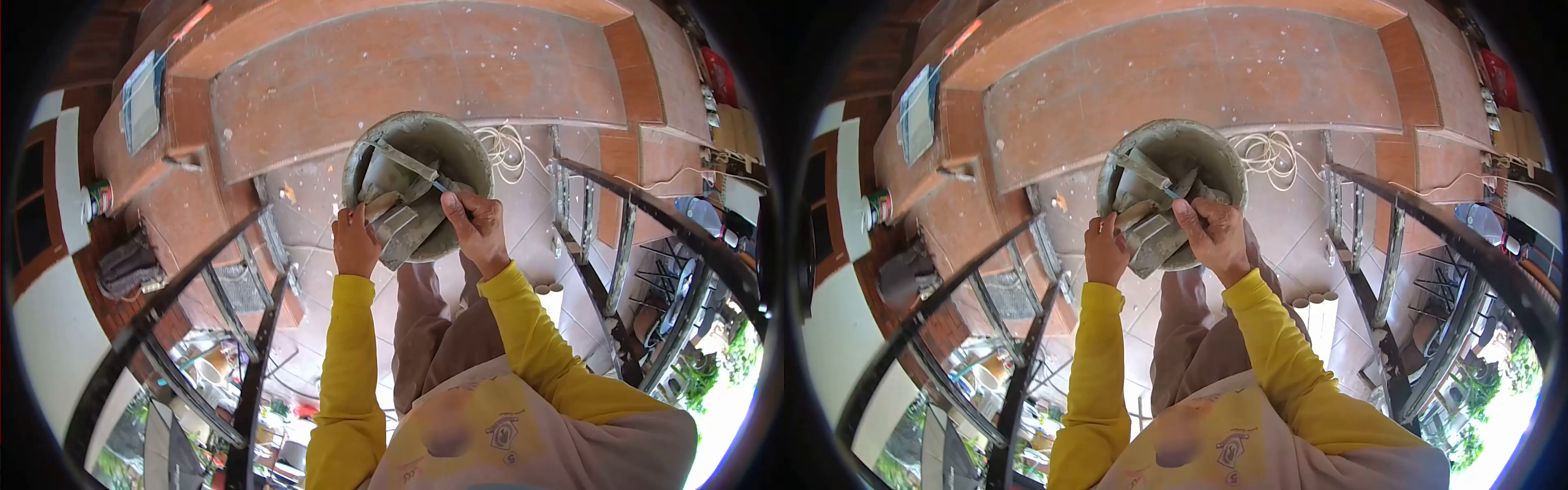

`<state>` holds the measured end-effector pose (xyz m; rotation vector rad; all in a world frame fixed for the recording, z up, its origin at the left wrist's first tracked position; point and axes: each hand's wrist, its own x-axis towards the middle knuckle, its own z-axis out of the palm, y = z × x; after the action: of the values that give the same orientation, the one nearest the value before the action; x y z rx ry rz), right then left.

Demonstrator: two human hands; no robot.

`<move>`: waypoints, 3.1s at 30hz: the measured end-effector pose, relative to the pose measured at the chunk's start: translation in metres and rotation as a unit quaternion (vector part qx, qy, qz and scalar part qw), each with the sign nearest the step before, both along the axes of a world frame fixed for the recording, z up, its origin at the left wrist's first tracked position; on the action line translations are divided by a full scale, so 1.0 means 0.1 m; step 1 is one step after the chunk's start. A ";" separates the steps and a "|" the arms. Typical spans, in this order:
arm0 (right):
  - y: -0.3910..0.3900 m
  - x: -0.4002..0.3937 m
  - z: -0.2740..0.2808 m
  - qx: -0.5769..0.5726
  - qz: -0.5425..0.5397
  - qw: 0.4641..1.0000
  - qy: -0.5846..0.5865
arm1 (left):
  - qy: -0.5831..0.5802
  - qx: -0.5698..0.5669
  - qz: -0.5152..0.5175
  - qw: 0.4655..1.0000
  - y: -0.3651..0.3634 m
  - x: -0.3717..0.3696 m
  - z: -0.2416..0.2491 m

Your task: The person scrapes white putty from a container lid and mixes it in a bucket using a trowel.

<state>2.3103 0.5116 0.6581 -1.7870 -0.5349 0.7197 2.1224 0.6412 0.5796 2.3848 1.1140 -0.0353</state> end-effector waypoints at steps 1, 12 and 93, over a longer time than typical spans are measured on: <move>-0.11 -0.12 0.03 0.001 0.012 1.000 -0.001 | 0.013 -0.011 0.009 1.000 -0.13 -0.15 0.01; -1.31 -0.80 -0.27 -0.017 0.178 0.984 -0.006 | 0.027 -0.056 0.107 0.992 -1.47 -0.89 0.29; -1.42 -12.40 -0.67 -0.275 0.719 0.615 0.171 | -0.510 -0.115 0.833 0.180 -5.08 -9.67 0.55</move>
<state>1.0706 0.3695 0.5914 -1.2930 -1.6375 2.4889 1.1550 0.1335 0.6350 -0.5298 1.7324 1.5622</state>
